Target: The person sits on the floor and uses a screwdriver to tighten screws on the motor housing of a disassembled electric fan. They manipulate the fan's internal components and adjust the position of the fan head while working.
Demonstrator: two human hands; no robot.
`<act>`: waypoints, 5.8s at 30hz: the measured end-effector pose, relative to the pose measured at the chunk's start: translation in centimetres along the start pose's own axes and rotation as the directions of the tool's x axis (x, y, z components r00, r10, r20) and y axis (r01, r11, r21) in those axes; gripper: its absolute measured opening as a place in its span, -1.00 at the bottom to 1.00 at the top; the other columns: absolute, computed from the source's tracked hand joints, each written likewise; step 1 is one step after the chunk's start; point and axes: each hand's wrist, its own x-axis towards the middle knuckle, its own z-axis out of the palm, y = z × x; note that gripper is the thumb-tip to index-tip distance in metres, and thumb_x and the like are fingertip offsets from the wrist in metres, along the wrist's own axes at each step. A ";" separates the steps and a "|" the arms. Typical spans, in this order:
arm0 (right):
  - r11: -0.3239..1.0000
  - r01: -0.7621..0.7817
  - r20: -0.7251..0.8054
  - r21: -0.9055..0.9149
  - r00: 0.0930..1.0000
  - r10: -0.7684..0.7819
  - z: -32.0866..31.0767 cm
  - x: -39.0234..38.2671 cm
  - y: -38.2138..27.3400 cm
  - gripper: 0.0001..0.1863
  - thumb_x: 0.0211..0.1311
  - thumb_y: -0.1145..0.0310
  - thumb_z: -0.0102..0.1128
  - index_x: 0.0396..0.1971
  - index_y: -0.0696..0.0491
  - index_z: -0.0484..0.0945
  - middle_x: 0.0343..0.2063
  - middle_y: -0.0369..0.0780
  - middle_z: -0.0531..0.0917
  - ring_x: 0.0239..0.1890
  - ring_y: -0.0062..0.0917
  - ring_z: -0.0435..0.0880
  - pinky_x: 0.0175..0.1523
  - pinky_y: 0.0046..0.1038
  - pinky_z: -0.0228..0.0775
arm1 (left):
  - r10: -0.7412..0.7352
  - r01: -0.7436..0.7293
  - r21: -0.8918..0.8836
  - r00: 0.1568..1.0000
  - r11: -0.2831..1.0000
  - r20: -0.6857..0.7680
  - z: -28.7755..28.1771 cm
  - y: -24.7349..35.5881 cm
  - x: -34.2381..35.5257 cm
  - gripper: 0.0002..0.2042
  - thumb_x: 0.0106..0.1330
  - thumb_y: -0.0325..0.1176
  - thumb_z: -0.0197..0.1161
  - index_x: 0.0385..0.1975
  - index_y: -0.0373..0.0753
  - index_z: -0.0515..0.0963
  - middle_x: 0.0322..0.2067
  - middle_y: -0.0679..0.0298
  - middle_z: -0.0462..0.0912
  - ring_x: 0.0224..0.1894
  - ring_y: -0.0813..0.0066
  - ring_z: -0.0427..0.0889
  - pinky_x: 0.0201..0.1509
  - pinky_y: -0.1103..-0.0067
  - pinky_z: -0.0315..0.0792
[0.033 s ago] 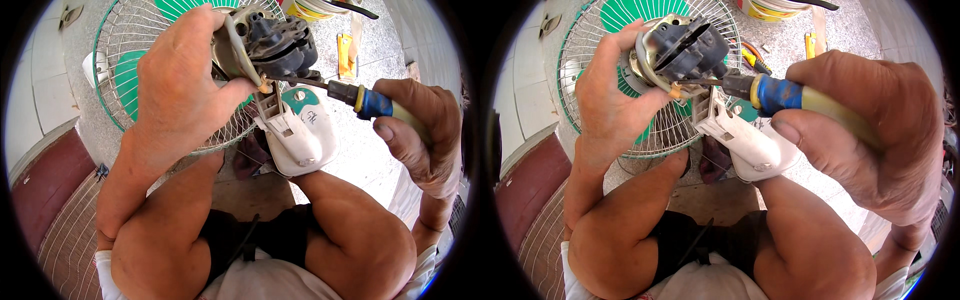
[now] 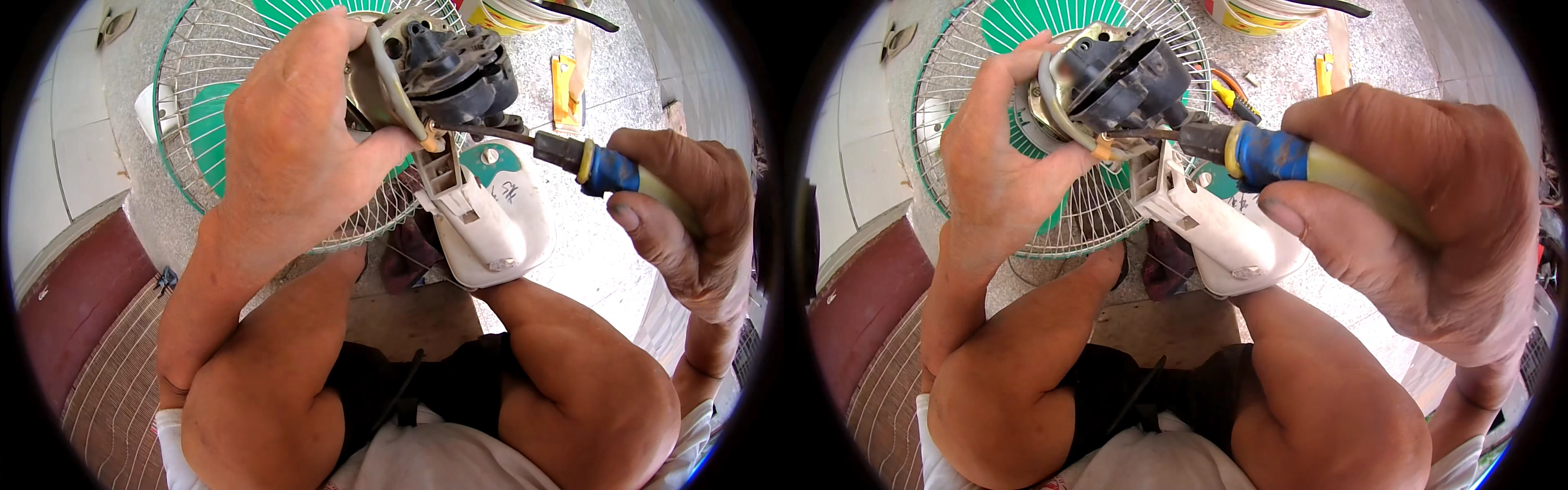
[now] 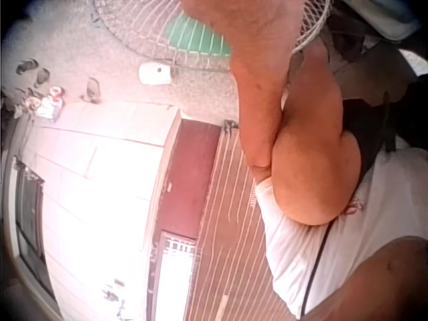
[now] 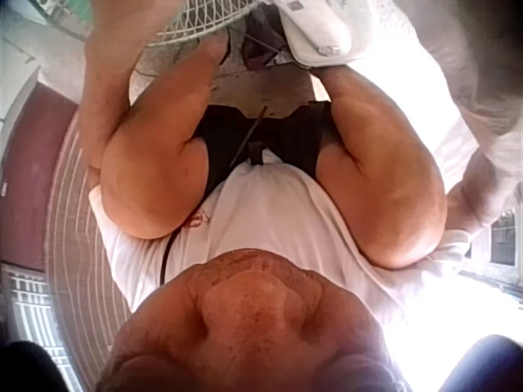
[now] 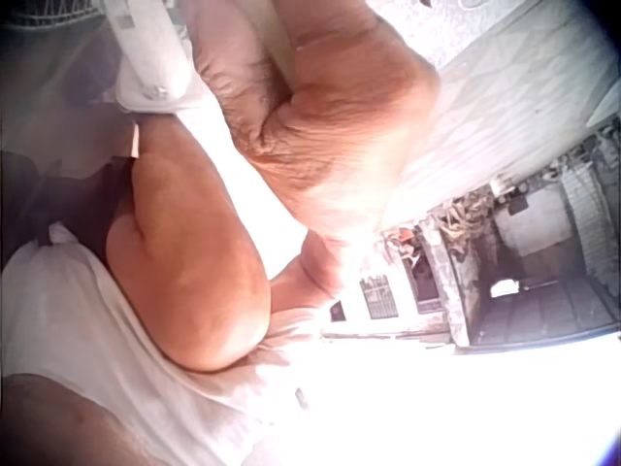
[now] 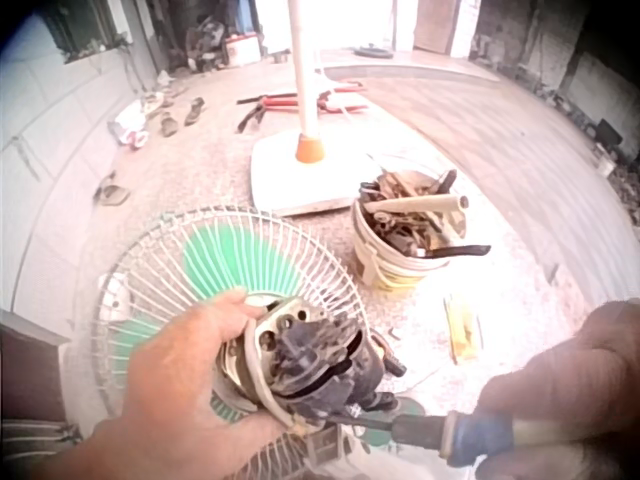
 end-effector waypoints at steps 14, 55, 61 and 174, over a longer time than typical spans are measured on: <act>0.945 0.265 -0.101 -0.194 0.952 -0.288 1.2 0.2 -0.5 -0.58 0.15 0.18 0.28 -0.09 0.16 0.55 -0.52 -0.18 0.50 -0.52 -0.51 0.49 -0.44 -0.48 0.27 | -0.040 0.038 0.095 0.999 0.995 0.018 -0.3 0.4 0.3 -0.43 -0.23 -0.51 0.55 -0.12 -0.25 0.48 -0.05 0.02 0.63 0.11 0.20 0.58 0.13 0.46 0.44; 0.602 -0.148 -0.208 0.785 0.851 0.481 9.3 -6.1 14.3 -0.71 0.28 0.30 0.22 -0.13 0.20 0.61 -0.60 -0.36 0.54 -0.68 -0.83 0.29 -0.63 -0.74 0.02 | -0.207 0.196 0.086 0.969 0.977 0.137 0.0 1.5 0.2 -0.28 -0.17 -0.43 0.56 0.11 -0.24 0.41 0.03 0.15 0.57 0.10 0.34 0.55 0.19 0.48 0.37; 0.304 -0.410 0.025 0.860 0.629 0.777 22.7 -8.6 21.5 -0.70 0.28 0.32 0.19 -0.10 0.20 0.59 -0.57 -0.33 0.56 -0.64 -0.80 0.34 -0.58 -0.71 0.11 | -0.256 0.251 0.053 0.942 0.967 0.218 0.0 1.1 0.0 -0.24 -0.17 -0.44 0.56 0.15 -0.24 0.37 0.10 0.13 0.51 0.15 0.34 0.50 0.27 0.45 0.31; 0.815 0.554 -0.813 0.169 0.545 -0.202 3.4 -8.8 12.9 -0.54 0.36 0.07 -0.16 -0.50 0.16 0.48 -0.62 -0.24 0.48 -0.64 -0.61 0.51 -0.54 -0.55 0.49 | -0.063 0.029 0.121 0.956 0.992 0.288 -0.4 2.8 2.4 -0.34 -0.17 -0.45 0.54 0.05 -0.18 0.44 -0.14 0.21 0.65 -0.03 0.39 0.63 0.08 0.53 0.45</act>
